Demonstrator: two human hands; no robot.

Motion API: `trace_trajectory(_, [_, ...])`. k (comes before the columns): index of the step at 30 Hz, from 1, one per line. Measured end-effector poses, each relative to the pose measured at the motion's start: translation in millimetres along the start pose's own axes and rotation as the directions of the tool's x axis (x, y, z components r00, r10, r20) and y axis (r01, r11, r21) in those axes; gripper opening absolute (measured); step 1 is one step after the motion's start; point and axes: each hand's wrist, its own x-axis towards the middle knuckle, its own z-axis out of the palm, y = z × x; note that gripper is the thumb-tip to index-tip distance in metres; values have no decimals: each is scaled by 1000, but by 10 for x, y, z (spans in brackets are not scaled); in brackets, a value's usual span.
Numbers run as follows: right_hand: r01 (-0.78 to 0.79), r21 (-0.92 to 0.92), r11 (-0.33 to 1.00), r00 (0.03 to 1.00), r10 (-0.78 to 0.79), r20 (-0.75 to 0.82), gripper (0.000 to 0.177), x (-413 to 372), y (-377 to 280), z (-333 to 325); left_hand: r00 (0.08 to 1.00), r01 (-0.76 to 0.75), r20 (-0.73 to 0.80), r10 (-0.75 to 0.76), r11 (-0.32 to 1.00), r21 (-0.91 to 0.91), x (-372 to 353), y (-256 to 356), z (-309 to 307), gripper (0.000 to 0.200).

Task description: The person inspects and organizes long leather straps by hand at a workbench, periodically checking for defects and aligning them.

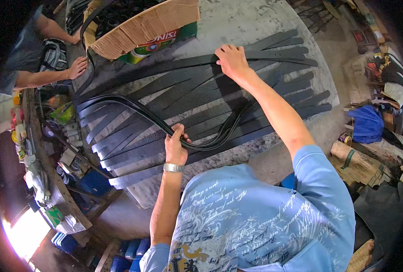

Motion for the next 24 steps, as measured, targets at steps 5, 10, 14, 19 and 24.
trace_trajectory(5, [164,35,986,986,-162,-38,29,-728,-210,23,1000,-16,-6,16,1000,-22,-12,-66,-89,13])
trace_trajectory(10, [121,76,990,993,-120,-17,38,-1097,-322,-43,1000,2,3,-2,1000,-20,-3,-75,-76,12])
trace_trajectory(14, [46,68,997,985,-57,162,38,-922,-322,-187,1000,-2,6,2,1000,8,-14,-48,-53,14])
trace_trajectory(19, [29,69,997,991,-20,-131,34,-194,82,-160,1000,-5,4,5,1000,31,-12,-73,-97,16])
trace_trajectory(24, [-25,-42,999,993,29,111,29,-79,107,-108,1000,-22,-10,22,999,44,-2,-57,-80,18])
